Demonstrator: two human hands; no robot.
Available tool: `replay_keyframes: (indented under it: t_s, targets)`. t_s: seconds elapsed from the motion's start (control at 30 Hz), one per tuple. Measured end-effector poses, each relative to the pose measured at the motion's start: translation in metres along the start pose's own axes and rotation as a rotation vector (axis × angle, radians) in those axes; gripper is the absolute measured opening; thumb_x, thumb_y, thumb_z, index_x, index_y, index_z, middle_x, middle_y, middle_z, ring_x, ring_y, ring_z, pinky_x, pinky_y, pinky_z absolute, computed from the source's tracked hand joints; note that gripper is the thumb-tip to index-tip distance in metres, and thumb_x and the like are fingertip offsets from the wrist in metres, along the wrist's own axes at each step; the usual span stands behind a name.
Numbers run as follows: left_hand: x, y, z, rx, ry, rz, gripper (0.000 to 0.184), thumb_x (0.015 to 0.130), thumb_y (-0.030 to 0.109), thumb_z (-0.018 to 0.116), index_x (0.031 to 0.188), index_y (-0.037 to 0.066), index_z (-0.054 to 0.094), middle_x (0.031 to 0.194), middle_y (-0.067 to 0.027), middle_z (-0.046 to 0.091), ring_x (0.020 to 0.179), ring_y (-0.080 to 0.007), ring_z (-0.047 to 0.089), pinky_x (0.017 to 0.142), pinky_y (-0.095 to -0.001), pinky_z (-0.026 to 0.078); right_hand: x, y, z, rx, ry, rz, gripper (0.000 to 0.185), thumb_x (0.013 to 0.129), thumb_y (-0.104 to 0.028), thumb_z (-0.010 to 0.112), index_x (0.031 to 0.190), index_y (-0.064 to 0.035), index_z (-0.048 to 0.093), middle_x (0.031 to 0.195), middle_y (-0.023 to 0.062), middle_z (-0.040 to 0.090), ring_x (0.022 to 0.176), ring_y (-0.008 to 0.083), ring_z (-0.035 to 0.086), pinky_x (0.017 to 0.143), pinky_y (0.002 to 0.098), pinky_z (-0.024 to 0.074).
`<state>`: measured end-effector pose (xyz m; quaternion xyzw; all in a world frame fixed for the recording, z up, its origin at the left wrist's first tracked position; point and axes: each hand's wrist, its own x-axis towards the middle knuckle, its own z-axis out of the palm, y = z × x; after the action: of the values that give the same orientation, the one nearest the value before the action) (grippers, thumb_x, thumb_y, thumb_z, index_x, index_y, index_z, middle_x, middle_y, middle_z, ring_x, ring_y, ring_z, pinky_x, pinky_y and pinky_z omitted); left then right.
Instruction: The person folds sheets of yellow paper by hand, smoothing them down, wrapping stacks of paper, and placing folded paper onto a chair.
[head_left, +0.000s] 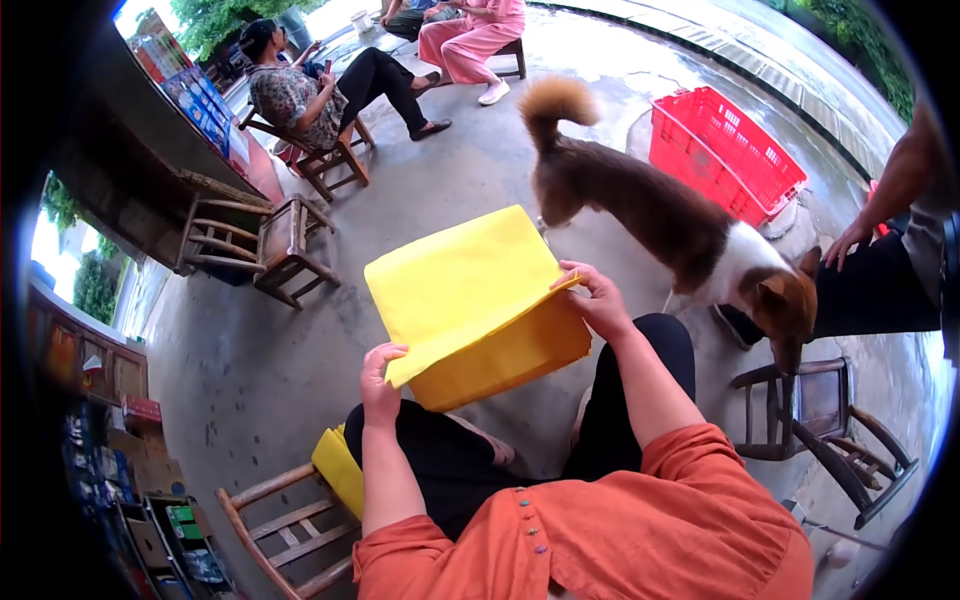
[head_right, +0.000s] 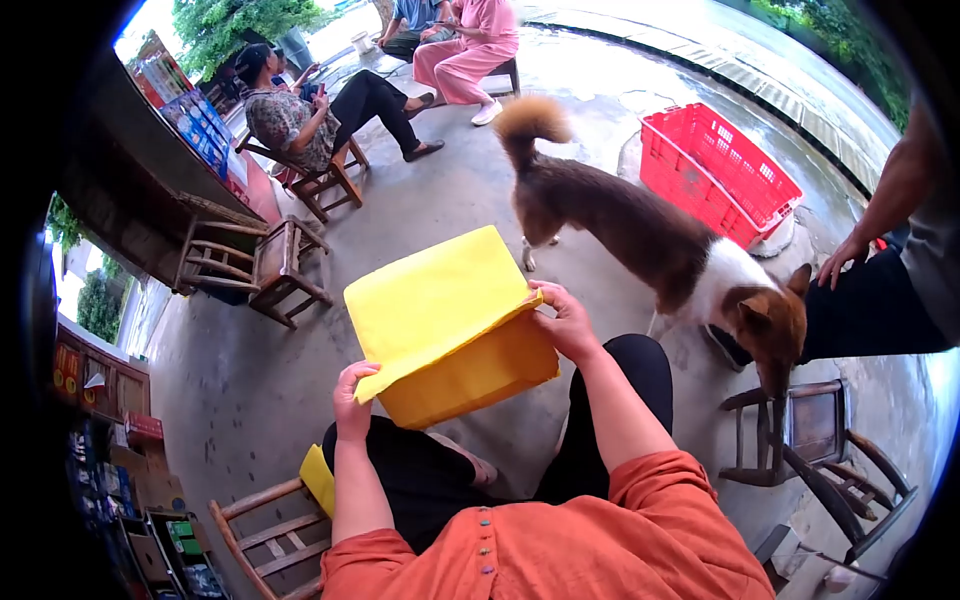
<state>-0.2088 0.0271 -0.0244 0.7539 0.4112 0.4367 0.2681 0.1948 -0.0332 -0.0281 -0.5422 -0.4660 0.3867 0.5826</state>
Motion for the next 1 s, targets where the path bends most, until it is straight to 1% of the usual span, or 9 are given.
replay_keyframes:
  t_s: [0.13, 0.2, 0.33, 0.43, 0.53, 0.63, 0.87, 0.93, 1.0]
  targets:
    - [0.004, -0.012, 0.005, -0.277, 0.040, -0.200, 0.014, 0.095, 0.007, 0.071, 0.109, 0.007, 0.069, 0.112, -0.0013, 0.068, 0.106, -0.0124, 0.060, 0.095, -0.0282, 0.047, 0.008, -0.008, 0.000, -0.037, -0.007, -0.014, 0.015, 0.085, -0.006, 0.077, 0.098, -0.0133, 0.075, 0.137, 0.0087, 0.060, 0.139, 0.0270, 0.047, 0.113, 0.0354, 0.0389]
    - [0.007, -0.014, 0.010, -0.379, 0.020, -0.319, 0.018, 0.095, 0.009, 0.071, 0.114, 0.007, 0.069, 0.113, 0.0007, 0.066, 0.108, -0.0103, 0.058, 0.097, -0.0275, 0.045, 0.022, 0.008, -0.006, -0.374, -0.192, -0.295, 0.017, 0.084, -0.006, 0.078, 0.099, -0.0131, 0.075, 0.134, 0.0064, 0.064, 0.144, 0.0294, 0.040, 0.118, 0.0391, 0.0331]
    - [0.015, -0.009, 0.016, -0.001, -0.052, 0.032, 0.007, 0.097, 0.007, 0.062, 0.102, 0.009, 0.065, 0.121, -0.0076, 0.067, 0.124, -0.0245, 0.056, 0.110, -0.0369, 0.041, 0.016, 0.005, -0.001, -0.286, -0.143, -0.240, 0.021, 0.079, -0.010, 0.081, 0.097, -0.0122, 0.071, 0.122, 0.0062, 0.071, 0.145, 0.0358, 0.039, 0.119, 0.0463, 0.0316]
    - [0.007, 0.005, 0.012, -0.213, -0.033, -0.087, 0.008, 0.092, 0.005, 0.062, 0.098, 0.010, 0.063, 0.124, -0.0107, 0.067, 0.129, -0.0291, 0.053, 0.113, -0.0402, 0.039, -0.011, -0.018, -0.009, -0.271, -0.212, -0.298, 0.022, 0.079, -0.006, 0.081, 0.097, -0.0127, 0.070, 0.120, 0.0063, 0.072, 0.144, 0.0355, 0.040, 0.117, 0.0452, 0.0335]
    - [-0.011, -0.015, 0.016, -0.630, -0.059, -0.304, 0.013, 0.093, 0.006, 0.061, 0.106, 0.008, 0.062, 0.140, -0.0138, 0.057, 0.139, -0.0291, 0.045, 0.118, -0.0410, 0.032, -0.029, -0.008, -0.004, -0.212, -0.237, -0.290, 0.041, 0.079, -0.010, 0.082, 0.117, -0.0124, 0.065, 0.140, 0.0115, 0.060, 0.146, 0.0369, 0.038, 0.117, 0.0419, 0.0354]
    - [-0.005, 0.006, 0.025, -0.615, -0.046, -0.393, 0.015, 0.099, 0.012, 0.054, 0.111, 0.007, 0.062, 0.149, -0.0122, 0.049, 0.143, -0.0262, 0.041, 0.119, -0.0396, 0.031, -0.028, -0.007, 0.000, -0.355, -0.229, -0.295, 0.059, 0.080, -0.013, 0.082, 0.135, -0.0132, 0.059, 0.154, 0.0144, 0.047, 0.151, 0.0373, 0.030, 0.121, 0.0435, 0.0299]
    - [-0.004, 0.014, 0.019, -1.029, 0.057, -0.428, 0.020, 0.103, 0.009, 0.047, 0.112, 0.001, 0.063, 0.155, -0.0076, 0.038, 0.140, -0.0233, 0.039, 0.118, -0.0391, 0.033, -0.040, 0.001, -0.006, -0.359, -0.258, -0.227, 0.044, 0.082, -0.004, 0.078, 0.124, -0.0129, 0.069, 0.157, 0.0146, 0.044, 0.153, 0.0350, 0.026, 0.122, 0.0422, 0.0281]
    - [-0.010, -0.007, 0.015, -1.347, 0.114, -0.628, 0.019, 0.101, 0.005, 0.046, 0.110, 0.000, 0.063, 0.157, -0.0087, 0.037, 0.141, -0.0235, 0.038, 0.119, -0.0397, 0.032, -0.043, -0.004, -0.002, -0.343, -0.229, -0.232, 0.039, 0.082, -0.001, 0.077, 0.119, -0.0116, 0.071, 0.154, 0.0154, 0.048, 0.151, 0.0348, 0.032, 0.121, 0.0411, 0.0311]
    - [-0.012, -0.013, 0.018, -1.260, 0.100, -0.551, 0.017, 0.100, 0.003, 0.047, 0.102, -0.001, 0.063, 0.158, -0.0100, 0.037, 0.141, -0.0247, 0.039, 0.119, -0.0398, 0.031, -0.038, -0.003, -0.002, -0.400, -0.217, -0.335, 0.037, 0.082, 0.000, 0.077, 0.118, -0.0098, 0.071, 0.149, 0.0161, 0.053, 0.147, 0.0359, 0.038, 0.119, 0.0408, 0.0342]
